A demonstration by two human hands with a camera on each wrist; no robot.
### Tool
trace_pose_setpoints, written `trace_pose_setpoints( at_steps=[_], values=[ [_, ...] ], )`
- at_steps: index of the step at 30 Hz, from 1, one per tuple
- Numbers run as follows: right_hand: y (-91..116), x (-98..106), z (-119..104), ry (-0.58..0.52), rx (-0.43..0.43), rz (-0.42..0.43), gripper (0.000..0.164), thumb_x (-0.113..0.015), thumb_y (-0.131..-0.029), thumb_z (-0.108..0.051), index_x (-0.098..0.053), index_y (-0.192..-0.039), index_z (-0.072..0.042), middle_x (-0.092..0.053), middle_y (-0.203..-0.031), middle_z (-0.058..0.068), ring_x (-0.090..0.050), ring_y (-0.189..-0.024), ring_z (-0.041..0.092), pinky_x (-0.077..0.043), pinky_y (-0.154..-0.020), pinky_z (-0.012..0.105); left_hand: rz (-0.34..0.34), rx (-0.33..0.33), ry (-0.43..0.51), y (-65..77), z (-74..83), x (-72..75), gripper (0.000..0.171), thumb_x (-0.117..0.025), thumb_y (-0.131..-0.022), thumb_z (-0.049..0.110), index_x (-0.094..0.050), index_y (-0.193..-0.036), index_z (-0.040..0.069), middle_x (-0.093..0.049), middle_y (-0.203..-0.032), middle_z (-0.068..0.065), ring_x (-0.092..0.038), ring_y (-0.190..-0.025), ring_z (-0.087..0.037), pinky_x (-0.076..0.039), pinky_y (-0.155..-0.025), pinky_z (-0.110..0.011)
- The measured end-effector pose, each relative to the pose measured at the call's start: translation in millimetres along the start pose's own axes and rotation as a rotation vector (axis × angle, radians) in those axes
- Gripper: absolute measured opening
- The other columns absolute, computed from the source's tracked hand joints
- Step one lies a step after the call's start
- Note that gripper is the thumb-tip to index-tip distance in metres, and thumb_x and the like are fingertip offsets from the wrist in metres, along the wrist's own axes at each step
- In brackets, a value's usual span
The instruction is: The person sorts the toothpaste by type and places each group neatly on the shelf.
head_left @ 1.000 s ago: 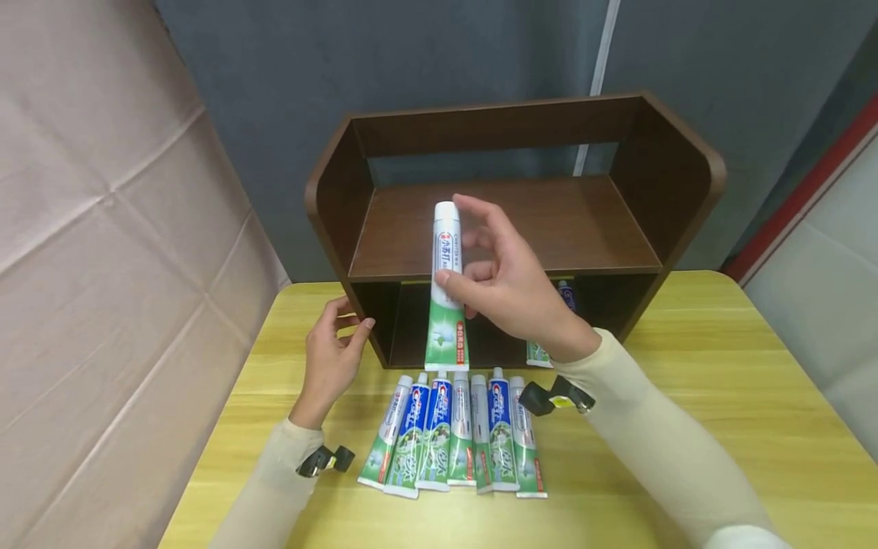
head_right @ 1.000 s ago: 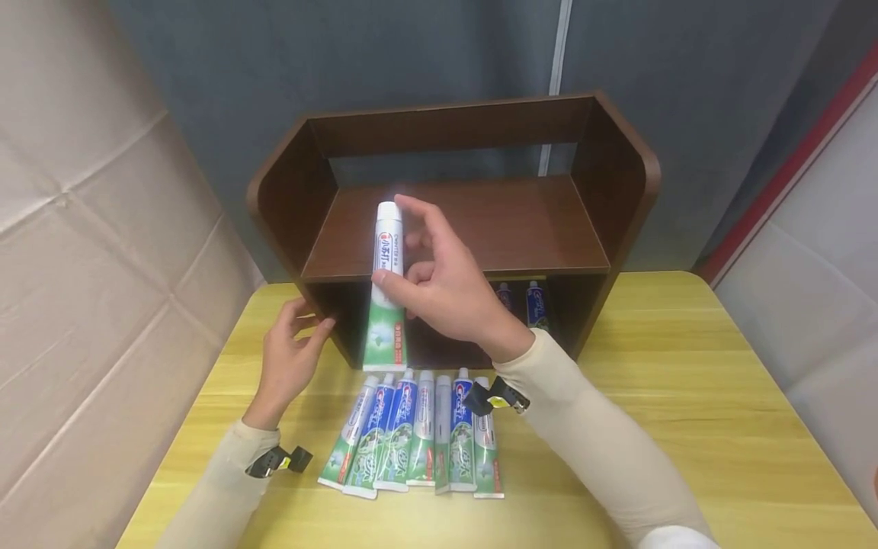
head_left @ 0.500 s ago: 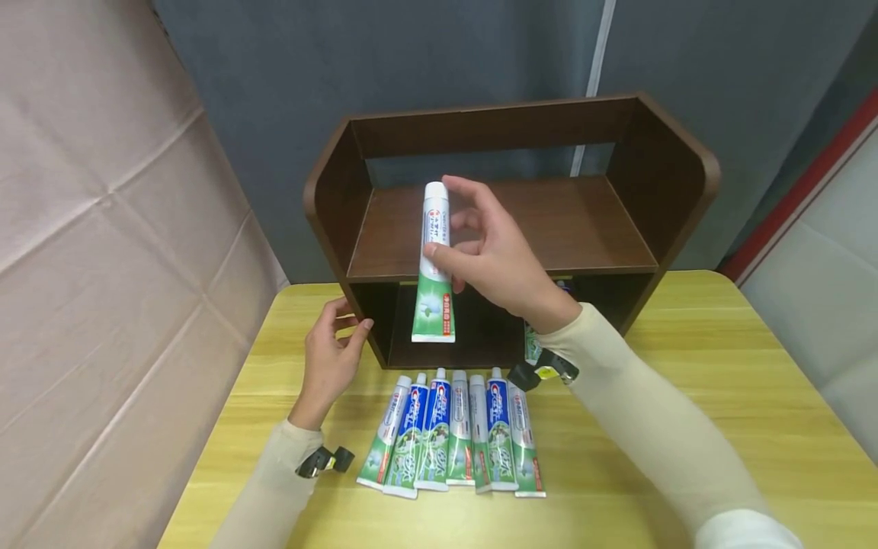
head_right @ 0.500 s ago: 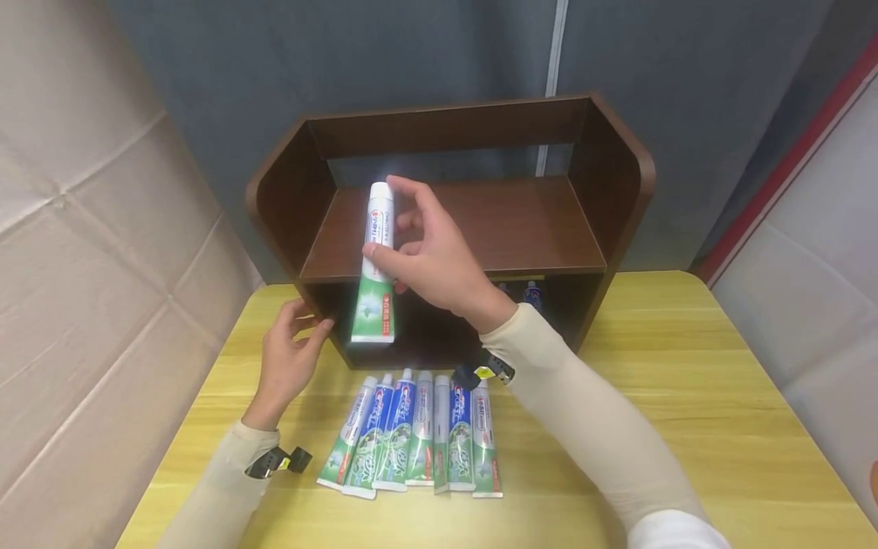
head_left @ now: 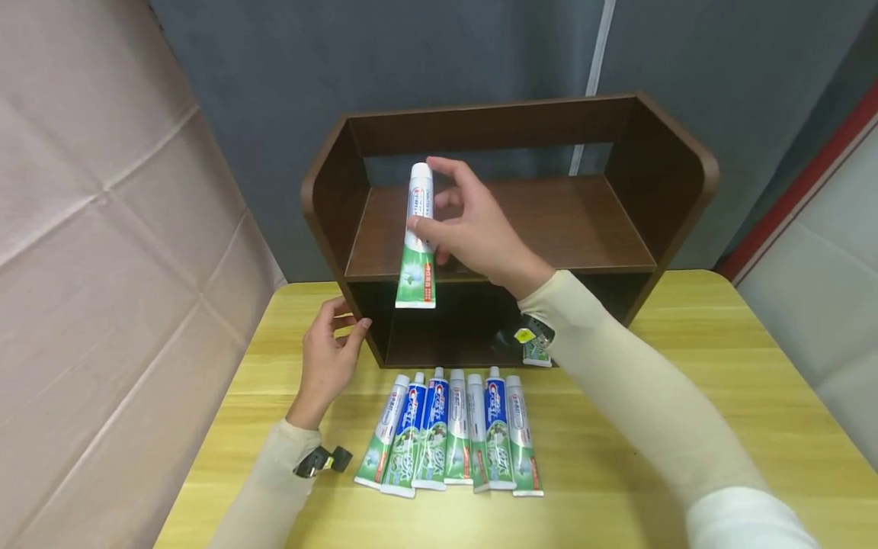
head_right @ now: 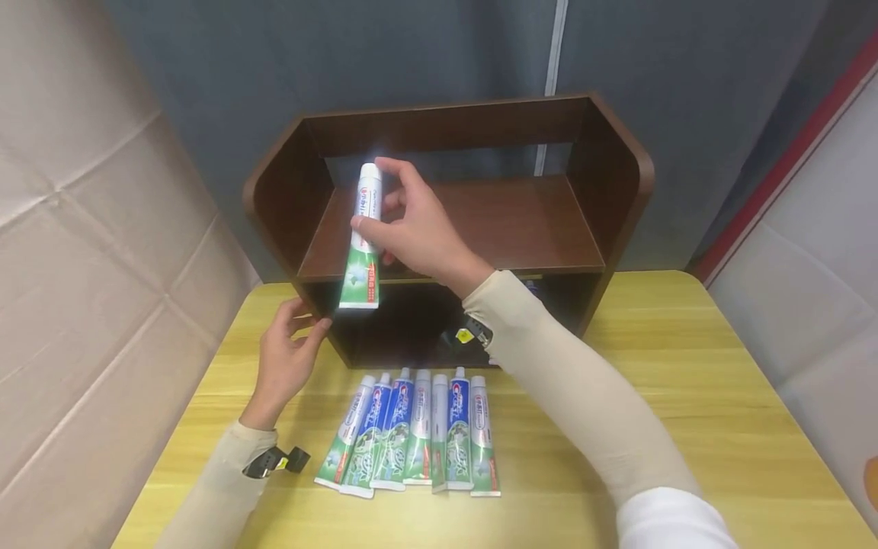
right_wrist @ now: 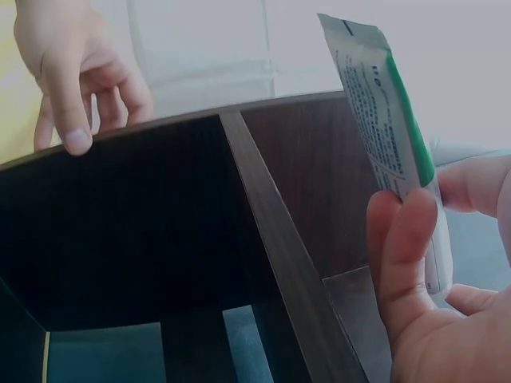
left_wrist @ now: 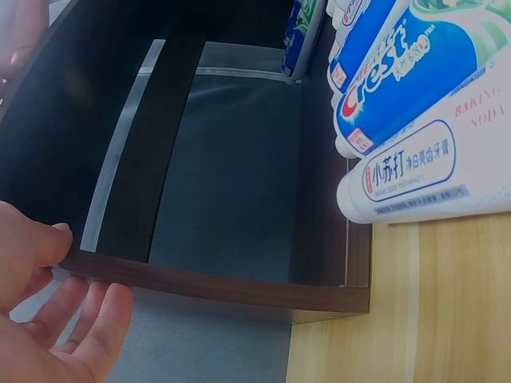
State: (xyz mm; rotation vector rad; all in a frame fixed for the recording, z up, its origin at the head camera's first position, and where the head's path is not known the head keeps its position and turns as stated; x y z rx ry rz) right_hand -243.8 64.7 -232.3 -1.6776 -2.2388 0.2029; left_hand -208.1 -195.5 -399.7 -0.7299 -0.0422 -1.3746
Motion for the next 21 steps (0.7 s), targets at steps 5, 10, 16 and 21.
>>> trace_pose_setpoints(
  at_steps=[5,10,16,21],
  values=[
    [-12.3,-2.0,0.3,0.012,-0.021,-0.008,0.08,-0.08,-0.095,-0.015,-0.035,-0.161,-0.023,-0.065,-0.114,0.015,-0.067,-0.071,0.03,-0.061,-0.061,0.036,0.001,-0.008,0.013,1.3,1.4,0.4,0.036,-0.074,-0.1,0.013,-0.062,-0.134,0.008,-0.07,-0.125,-0.013,-0.073,-0.107,-0.032,-0.066,-0.081,-0.042],
    [-22.4,-4.6,3.8,0.021,-0.045,-0.011,0.079,-0.08,-0.095,-0.016,-0.036,-0.16,-0.023,-0.066,-0.113,0.014,-0.066,-0.074,0.031,-0.061,-0.061,0.035,-0.004,-0.007,0.016,1.7,1.1,-0.4,0.036,-0.074,-0.1,0.014,-0.063,-0.135,0.01,-0.07,-0.126,-0.012,-0.073,-0.107,-0.03,-0.063,-0.08,-0.028],
    [-32.9,-7.2,7.7,0.018,-0.082,-0.018,0.08,-0.08,-0.095,-0.016,-0.035,-0.161,-0.023,-0.066,-0.114,0.014,-0.067,-0.075,0.031,-0.061,-0.061,0.034,-0.001,-0.001,0.018,3.2,1.3,-2.3,0.036,-0.074,-0.1,0.013,-0.062,-0.134,0.009,-0.07,-0.126,-0.012,-0.073,-0.107,-0.031,-0.062,-0.08,-0.024],
    [-41.3,-5.9,11.1,0.008,-0.124,-0.017,0.08,-0.079,-0.096,-0.015,-0.034,-0.161,-0.022,-0.066,-0.115,0.015,-0.066,-0.072,0.029,-0.06,-0.061,0.033,-0.004,0.006,0.01,3.4,0.8,-4.2,0.037,-0.075,-0.099,0.011,-0.062,-0.134,0.009,-0.07,-0.125,-0.012,-0.073,-0.106,-0.029,-0.066,-0.081,-0.037]
  ],
)
Point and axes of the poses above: each hand's wrist, its own y-axis away from the middle knuckle, its own x-axis out of the back of the hand, z = x × y, the point moved 3 cm from there along -y, towards the middle knuckle
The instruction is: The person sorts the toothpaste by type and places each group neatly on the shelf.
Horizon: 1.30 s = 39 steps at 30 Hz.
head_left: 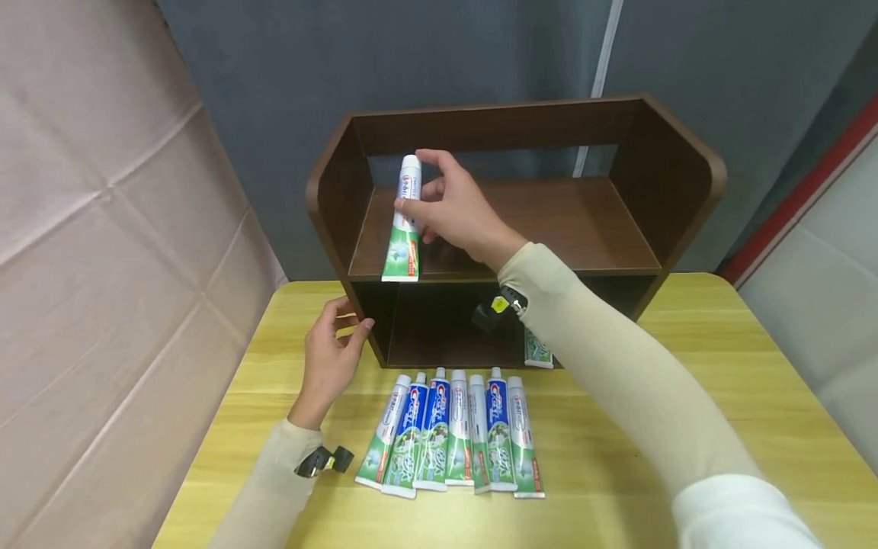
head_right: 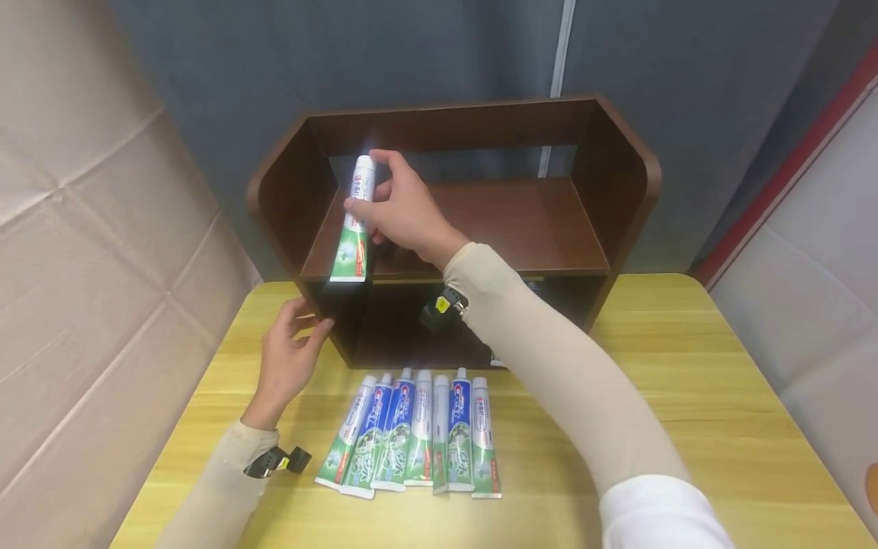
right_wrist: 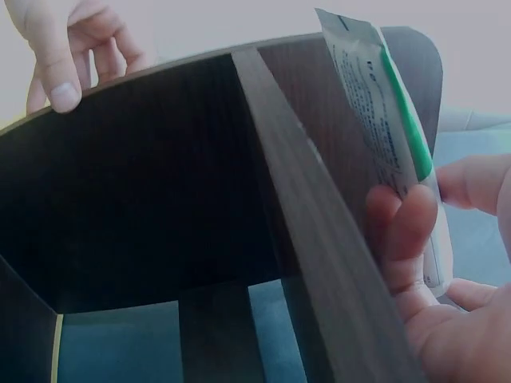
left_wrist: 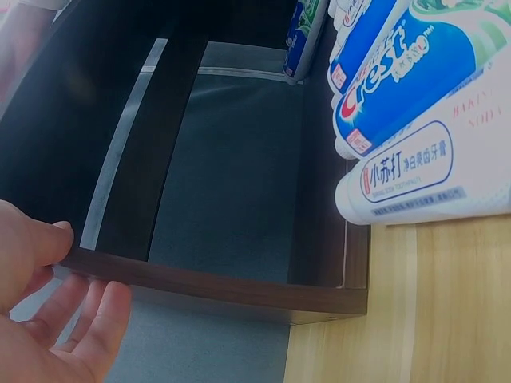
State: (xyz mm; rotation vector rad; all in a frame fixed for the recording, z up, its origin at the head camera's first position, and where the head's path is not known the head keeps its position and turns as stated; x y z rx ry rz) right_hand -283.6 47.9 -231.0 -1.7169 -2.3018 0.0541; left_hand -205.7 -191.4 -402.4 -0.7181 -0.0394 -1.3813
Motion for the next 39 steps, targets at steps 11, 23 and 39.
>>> trace_pose_setpoints(
  at_steps=[11,23,39],
  values=[
    [-17.3,-0.6,-3.9,0.037,-0.096,-0.011,0.08,-0.079,-0.096,-0.018,-0.032,-0.161,-0.021,-0.065,-0.117,0.015,-0.066,-0.074,0.023,-0.06,-0.064,0.028,0.0,0.004,0.024,1.2,1.0,-0.5,0.038,-0.075,-0.1,0.013,-0.063,-0.135,0.01,-0.071,-0.125,-0.012,-0.073,-0.107,-0.03,-0.066,-0.083,-0.048],
    [-35.7,-6.0,-1.4,0.114,-0.185,-0.057,0.081,-0.08,-0.095,-0.018,-0.029,-0.158,-0.022,-0.066,-0.117,0.015,-0.064,-0.077,0.021,-0.061,-0.073,0.027,-0.006,0.01,0.02,-0.2,-0.1,-2.8,0.038,-0.075,-0.1,0.015,-0.062,-0.135,0.009,-0.07,-0.125,-0.012,-0.072,-0.106,-0.031,-0.065,-0.084,-0.054],
    [-47.3,-8.4,10.6,0.063,-0.232,-0.101,0.078,-0.081,-0.094,-0.011,-0.036,-0.157,-0.014,-0.065,-0.112,0.015,-0.067,-0.087,0.02,-0.06,-0.078,0.026,-0.024,0.025,0.024,0.6,0.2,-7.5,0.04,-0.076,-0.099,0.013,-0.061,-0.135,0.008,-0.069,-0.126,-0.016,-0.072,-0.108,-0.035,-0.064,-0.087,-0.059]
  ],
)
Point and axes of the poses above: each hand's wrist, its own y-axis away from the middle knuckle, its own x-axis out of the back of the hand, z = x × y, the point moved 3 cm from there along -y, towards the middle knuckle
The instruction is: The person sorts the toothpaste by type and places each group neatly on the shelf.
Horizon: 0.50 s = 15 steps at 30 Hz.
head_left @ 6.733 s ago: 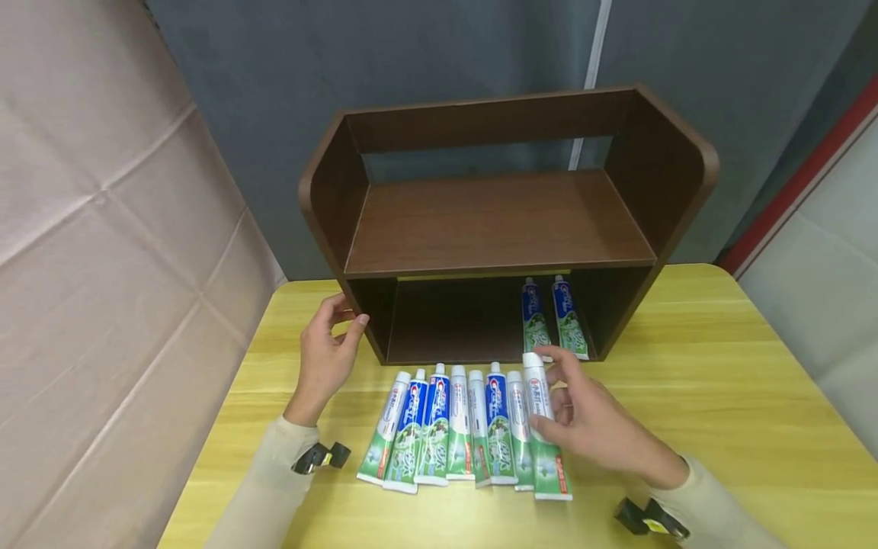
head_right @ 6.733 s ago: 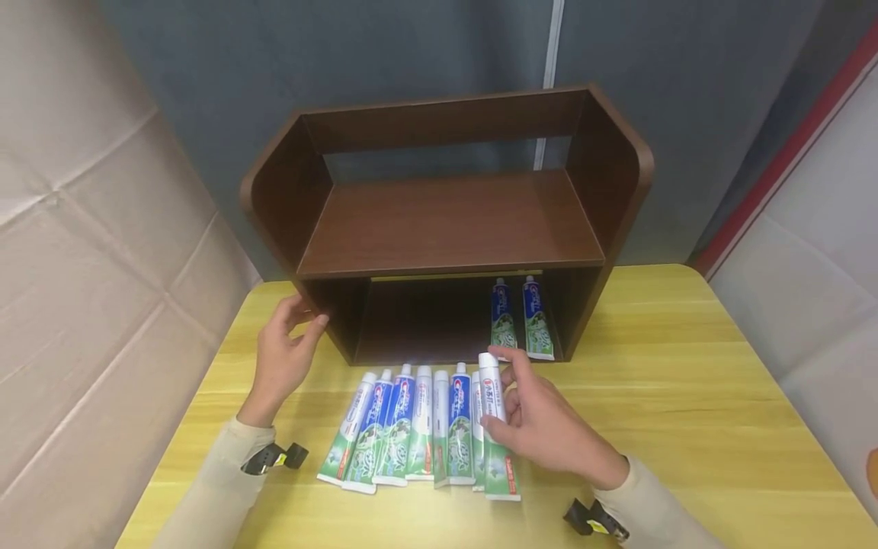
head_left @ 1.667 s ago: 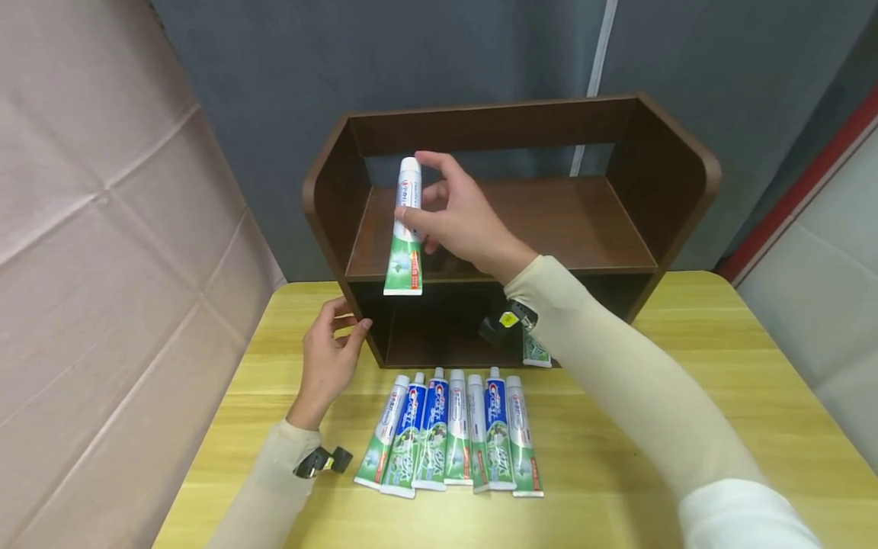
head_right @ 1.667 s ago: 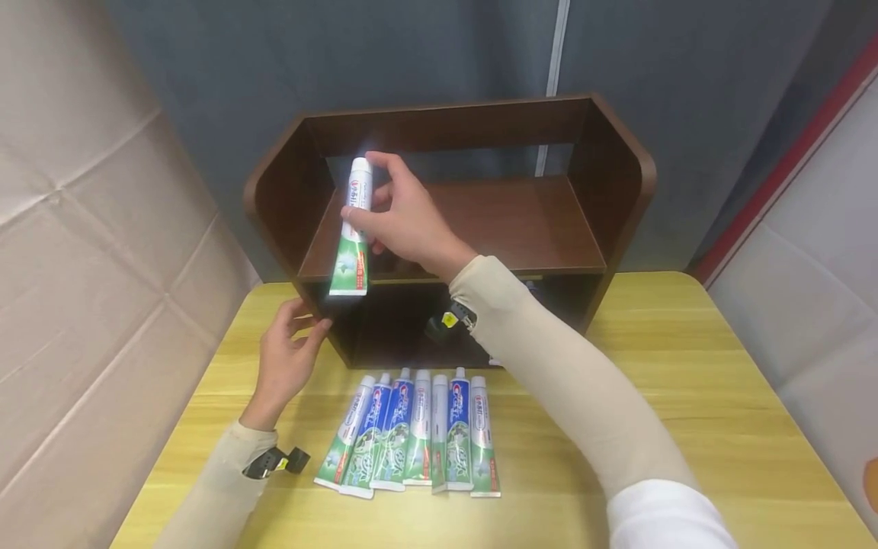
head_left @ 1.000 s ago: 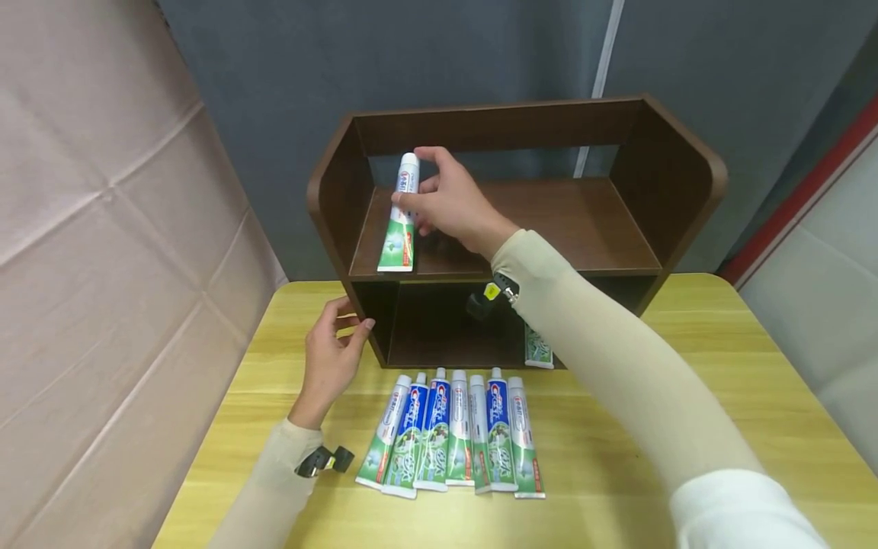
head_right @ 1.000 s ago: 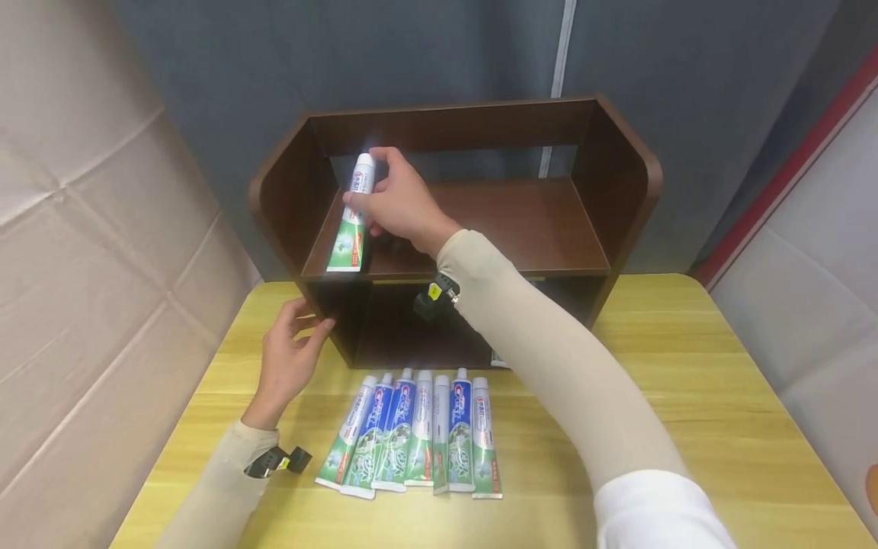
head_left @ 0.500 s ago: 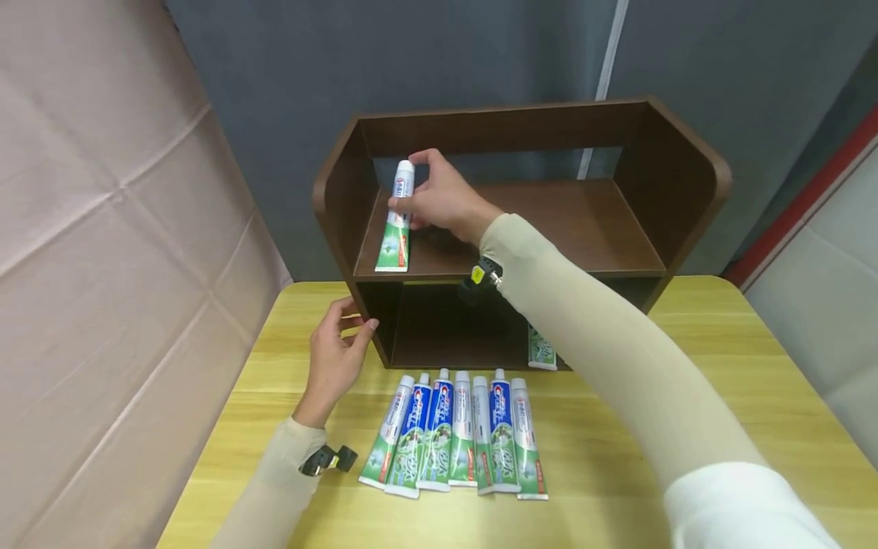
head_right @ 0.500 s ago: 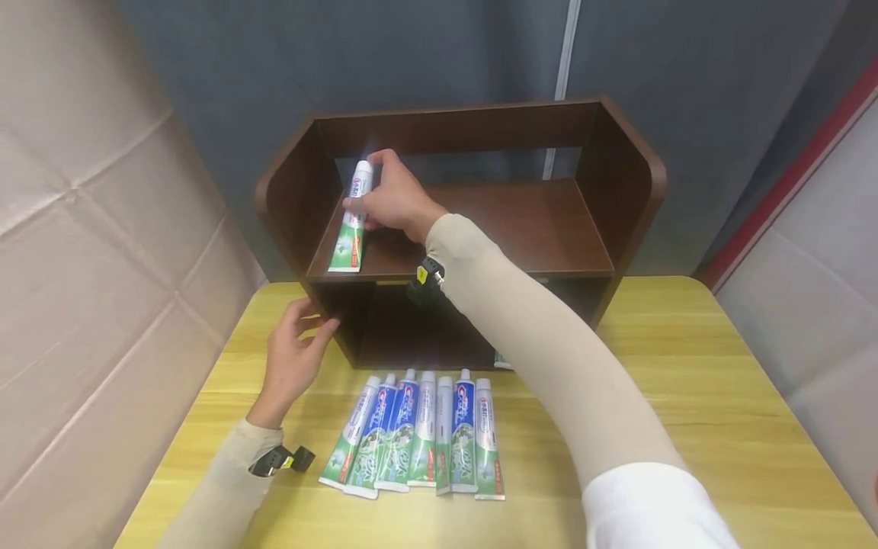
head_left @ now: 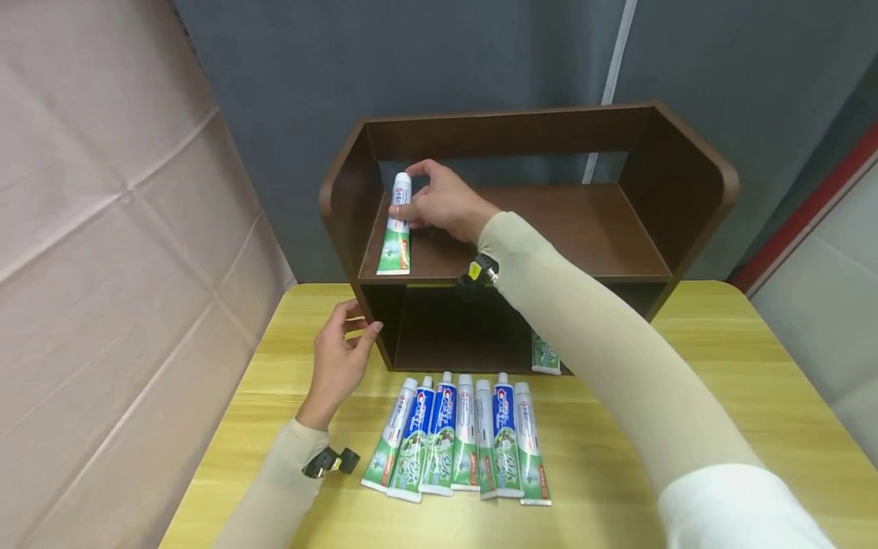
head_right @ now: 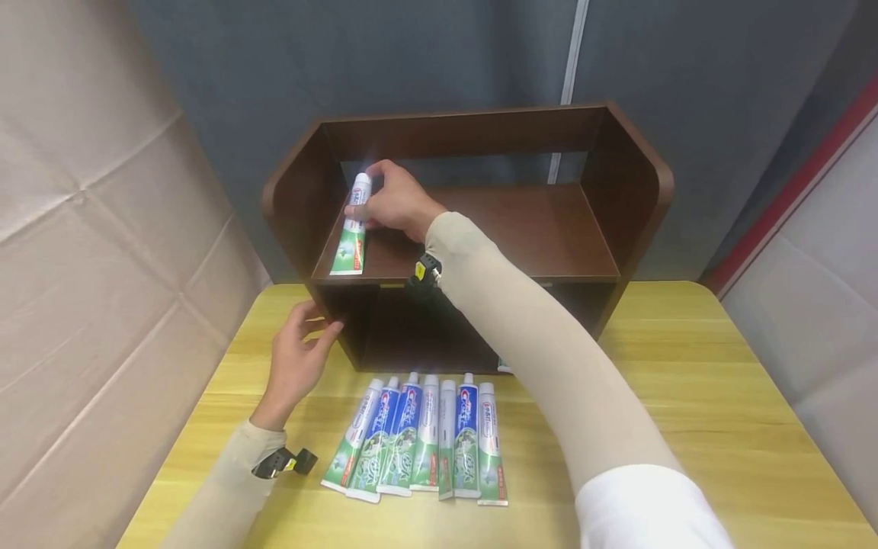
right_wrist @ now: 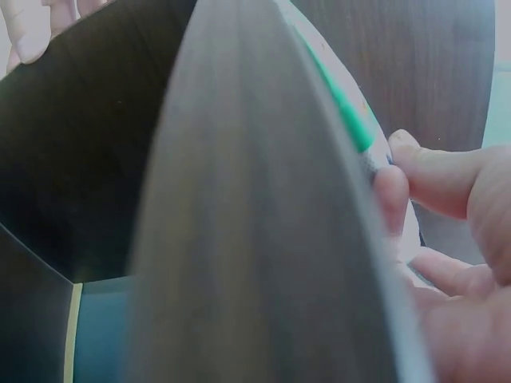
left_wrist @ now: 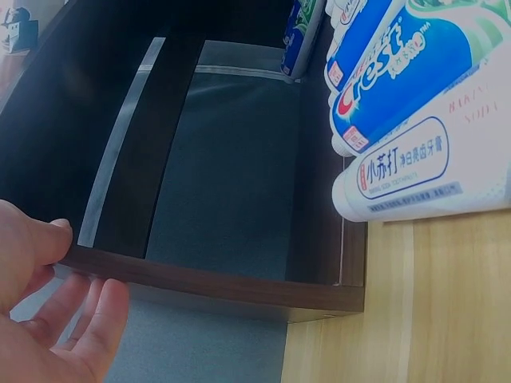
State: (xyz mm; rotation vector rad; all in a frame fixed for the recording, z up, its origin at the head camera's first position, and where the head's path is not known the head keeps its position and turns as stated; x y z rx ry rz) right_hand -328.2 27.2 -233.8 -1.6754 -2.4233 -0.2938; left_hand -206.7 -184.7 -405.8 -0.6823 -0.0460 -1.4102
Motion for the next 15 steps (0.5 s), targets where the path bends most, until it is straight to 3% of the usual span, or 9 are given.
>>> trace_pose_setpoints(
  at_steps=[15],
  values=[
    [-2.4,-3.6,-2.0,-0.018,-0.08,-0.015,0.067,-0.08,-0.092,-0.004,-0.044,-0.149,-0.005,-0.06,-0.123,0.018,-0.067,-0.088,0.019,-0.062,-0.075,0.024,0.009,-0.016,0.0,0.1,-0.9,0.1,0.038,-0.076,-0.099,0.013,-0.062,-0.134,0.009,-0.07,-0.124,-0.014,-0.073,-0.106,-0.034,-0.064,-0.084,-0.058]
  ],
)
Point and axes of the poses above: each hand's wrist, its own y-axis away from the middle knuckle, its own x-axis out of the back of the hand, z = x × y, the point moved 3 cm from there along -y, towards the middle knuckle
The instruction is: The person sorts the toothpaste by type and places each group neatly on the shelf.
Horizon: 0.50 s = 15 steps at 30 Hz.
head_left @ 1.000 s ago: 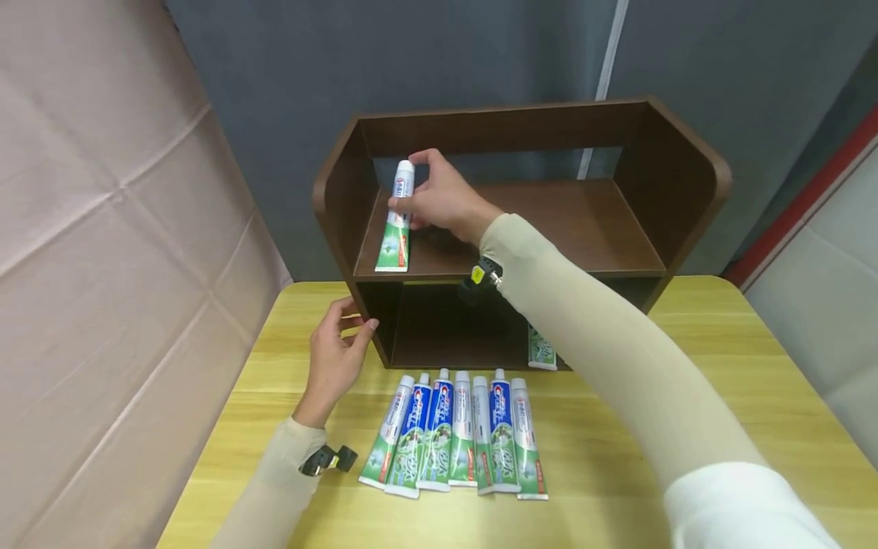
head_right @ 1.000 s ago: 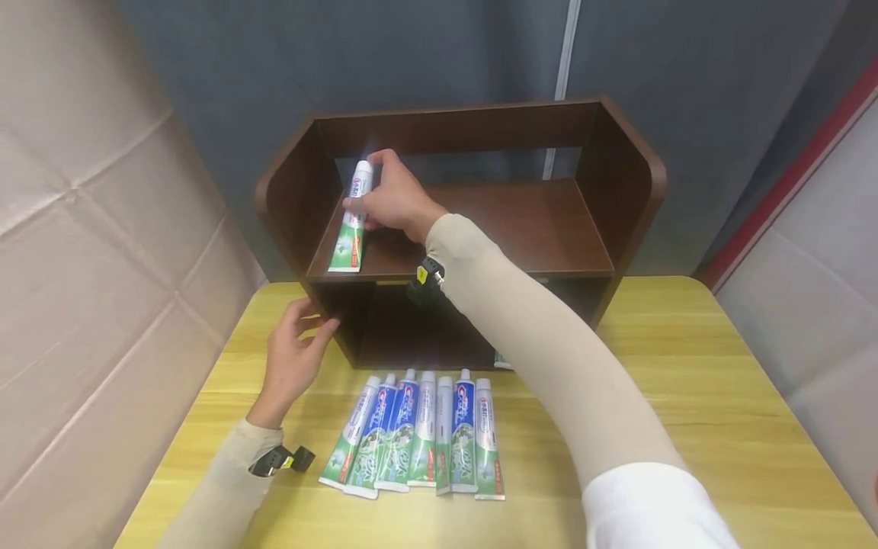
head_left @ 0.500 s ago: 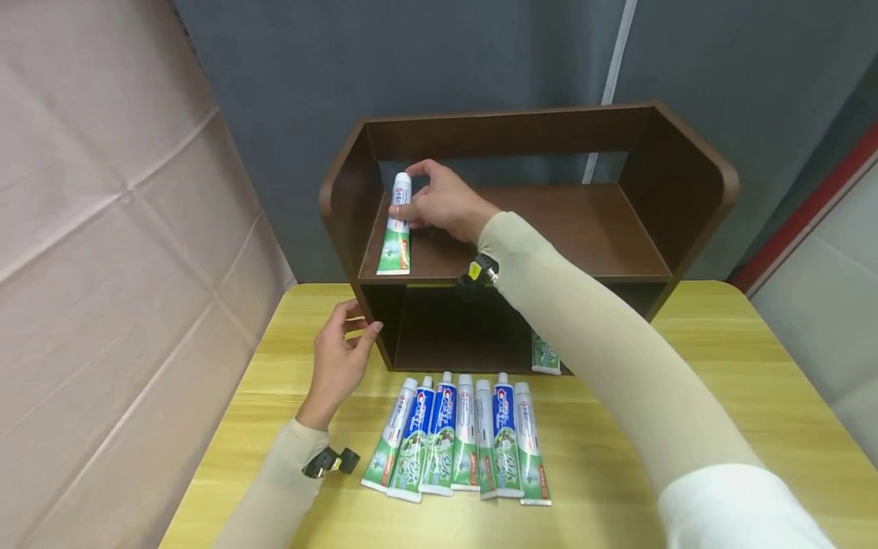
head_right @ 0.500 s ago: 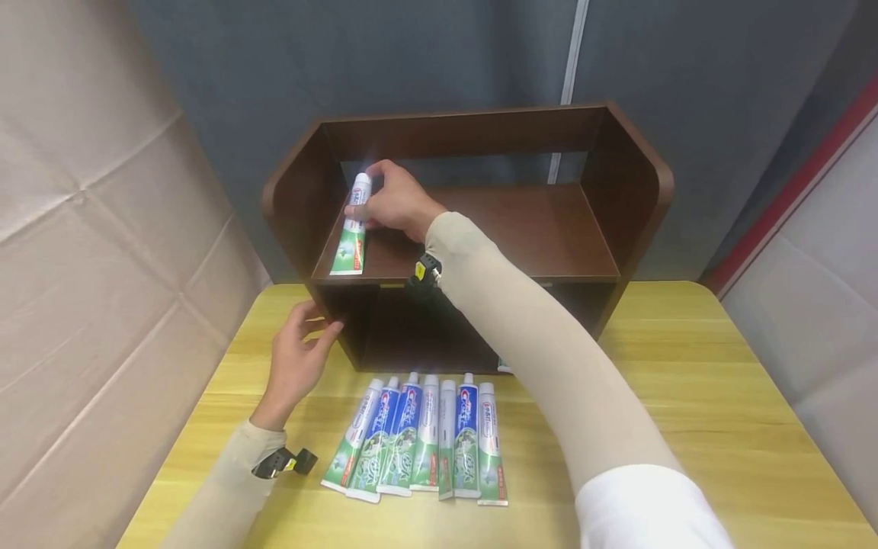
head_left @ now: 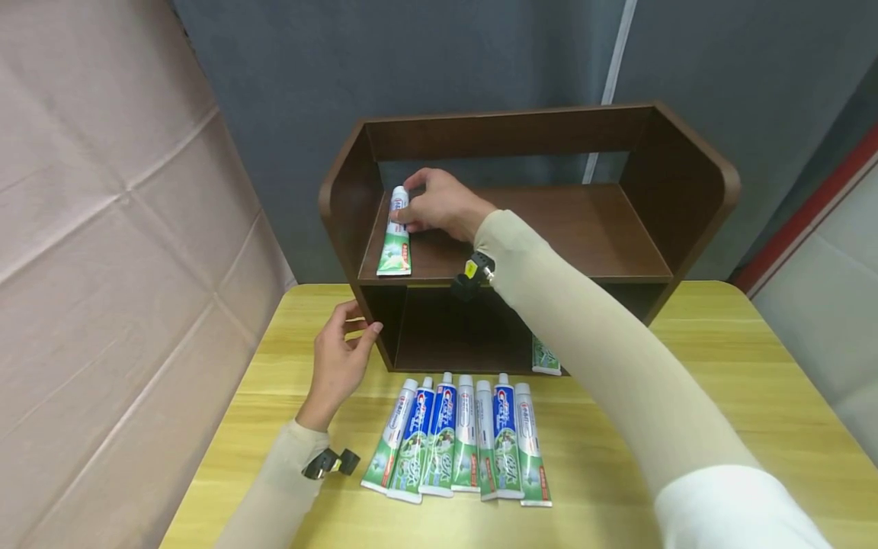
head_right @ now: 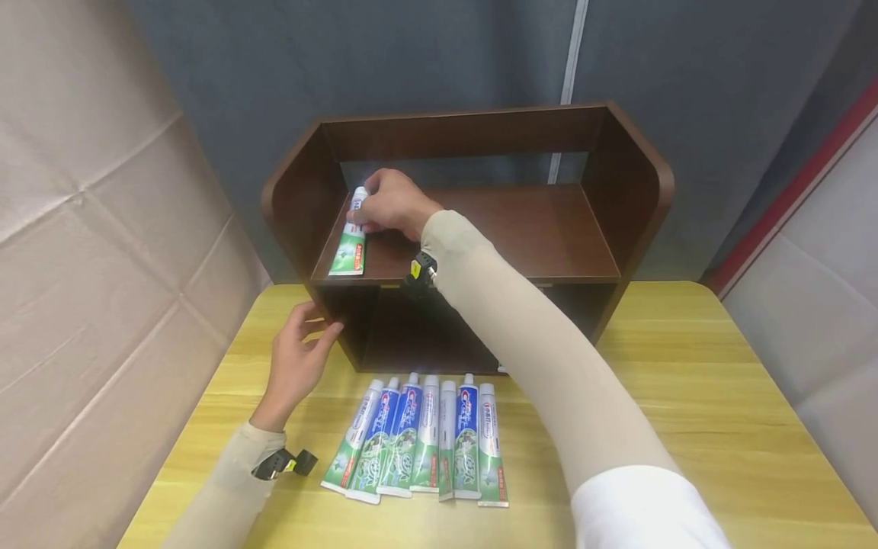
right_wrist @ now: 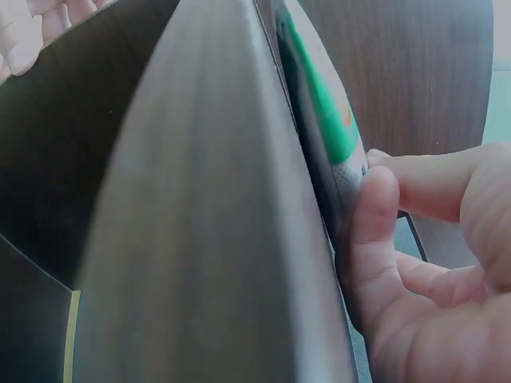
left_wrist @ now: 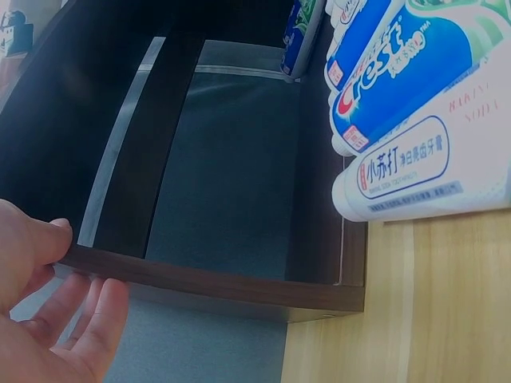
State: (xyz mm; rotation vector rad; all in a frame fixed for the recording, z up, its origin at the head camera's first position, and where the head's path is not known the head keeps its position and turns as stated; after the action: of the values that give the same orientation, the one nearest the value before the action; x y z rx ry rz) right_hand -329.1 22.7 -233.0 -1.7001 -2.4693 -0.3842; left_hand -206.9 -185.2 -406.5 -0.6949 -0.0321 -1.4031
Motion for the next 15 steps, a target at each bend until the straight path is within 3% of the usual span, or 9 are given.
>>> trace_pose_setpoints(
  at_steps=[15],
  values=[
    [4.3,2.6,1.0,-0.011,0.008,0.028,0.069,-0.078,-0.094,-0.004,-0.043,-0.153,-0.008,-0.062,-0.123,0.018,-0.066,-0.083,0.019,-0.061,-0.073,0.025,-0.002,-0.014,-0.008,-0.7,-1.1,-1.7,0.039,-0.075,-0.099,0.014,-0.062,-0.135,0.009,-0.07,-0.125,-0.013,-0.073,-0.106,-0.031,-0.065,-0.084,-0.056]
  ],
)
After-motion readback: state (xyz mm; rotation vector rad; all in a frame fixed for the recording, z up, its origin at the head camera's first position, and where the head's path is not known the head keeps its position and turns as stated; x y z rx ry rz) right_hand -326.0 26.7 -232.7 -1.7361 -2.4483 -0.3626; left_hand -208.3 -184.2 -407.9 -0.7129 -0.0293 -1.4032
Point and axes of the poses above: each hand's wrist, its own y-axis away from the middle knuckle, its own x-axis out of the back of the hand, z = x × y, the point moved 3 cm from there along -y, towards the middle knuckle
